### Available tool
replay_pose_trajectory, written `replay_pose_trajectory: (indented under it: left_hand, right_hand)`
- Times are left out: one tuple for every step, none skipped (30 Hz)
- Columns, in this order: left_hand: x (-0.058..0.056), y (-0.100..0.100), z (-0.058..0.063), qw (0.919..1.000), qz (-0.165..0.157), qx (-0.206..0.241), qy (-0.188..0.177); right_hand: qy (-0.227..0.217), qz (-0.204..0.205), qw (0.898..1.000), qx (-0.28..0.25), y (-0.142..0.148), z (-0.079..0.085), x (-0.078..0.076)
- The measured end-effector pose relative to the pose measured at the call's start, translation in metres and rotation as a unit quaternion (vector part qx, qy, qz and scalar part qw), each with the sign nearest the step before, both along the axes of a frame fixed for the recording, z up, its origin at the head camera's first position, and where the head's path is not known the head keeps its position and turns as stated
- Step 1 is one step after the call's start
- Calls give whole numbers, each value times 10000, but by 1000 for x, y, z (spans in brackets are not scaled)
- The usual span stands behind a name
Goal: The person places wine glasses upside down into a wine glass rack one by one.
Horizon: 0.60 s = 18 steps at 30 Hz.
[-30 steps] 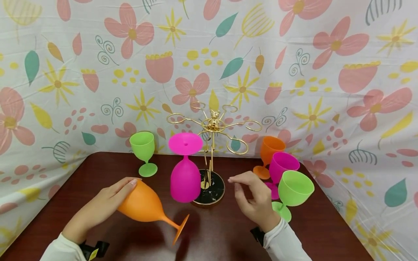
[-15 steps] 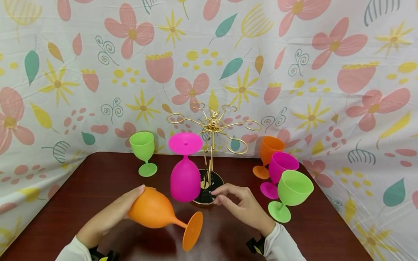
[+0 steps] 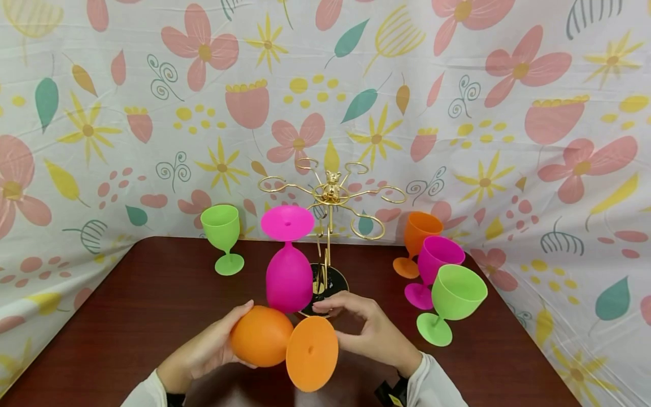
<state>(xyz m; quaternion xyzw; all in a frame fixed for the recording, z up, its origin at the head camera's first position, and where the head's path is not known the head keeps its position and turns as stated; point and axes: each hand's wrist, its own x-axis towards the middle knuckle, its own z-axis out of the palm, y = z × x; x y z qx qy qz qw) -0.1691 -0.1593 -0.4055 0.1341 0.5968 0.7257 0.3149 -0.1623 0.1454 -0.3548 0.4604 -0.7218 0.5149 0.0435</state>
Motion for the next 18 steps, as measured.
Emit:
replay_pose_trajectory:
  left_hand:
    - [0, 2, -2, 10000, -78, 41, -34]
    - [1, 5, -3, 9998, -147, 97, -87]
    - [1, 7, -5, 9996, -203, 147, -135]
    - [1, 9, -6, 9993, -275, 194, -173]
    - [1, 11, -8, 9989, -337, 250, -223]
    - [2, 13, -9, 9984, -396, 307, -275]
    - [2, 14, -10, 9978, -454, 369, -324]
    - [2, 15, -12, 9969, -509, 455, -386]
    - [2, 17, -13, 9960, -569, 533, -431]
    - [2, 18, -14, 9949, -652, 616, -458]
    - [3, 19, -16, 9935, -724, 714, -505]
    - [3, 20, -17, 9920, -809, 802, -536]
    - [3, 22, -18, 9903, -896, 893, -566]
    - [3, 23, -19, 9883, -998, 982, -598]
    - [4, 25, -20, 9863, -1107, 1057, -621]
    - [4, 26, -21, 9839, -1219, 1138, -646]
    - [4, 28, -22, 9815, -1327, 1200, -679]
    - [4, 30, -23, 9792, -1435, 1251, -699]
  right_hand:
    - [11, 117, 9999, -21, -1, 1, 1]
    - [45, 235, 9997, -42, -3, 2, 2]
    - [66, 338, 9994, -60, -5, 3, 3]
    - [75, 458, 9989, -84, -6, 3, 4]
    - [128, 561, 9983, -111, -7, 3, 5]
    - [225, 663, 9974, -146, -9, 3, 5]
    - [323, 761, 9964, -190, -10, 2, 4]
    - [472, 848, 9950, -242, -11, 1, 4]
    - [591, 914, 9936, -300, -12, 0, 3]
    - [742, 967, 9919, -365, -13, -1, 3]
    - [861, 1011, 9902, -443, -14, -2, 2]
    - [947, 1044, 9886, -525, -15, -3, 2]
    - [970, 1071, 9877, -602, -15, -4, 2]
    - [976, 1086, 9870, -677, -16, -4, 2]
    - [942, 1080, 9869, -742, -16, -4, 2]
    - [924, 1069, 9867, -802, -17, -4, 2]
    - [876, 1049, 9869, -856, -17, -4, 3]
    - [844, 1021, 9870, -906, -17, -4, 3]
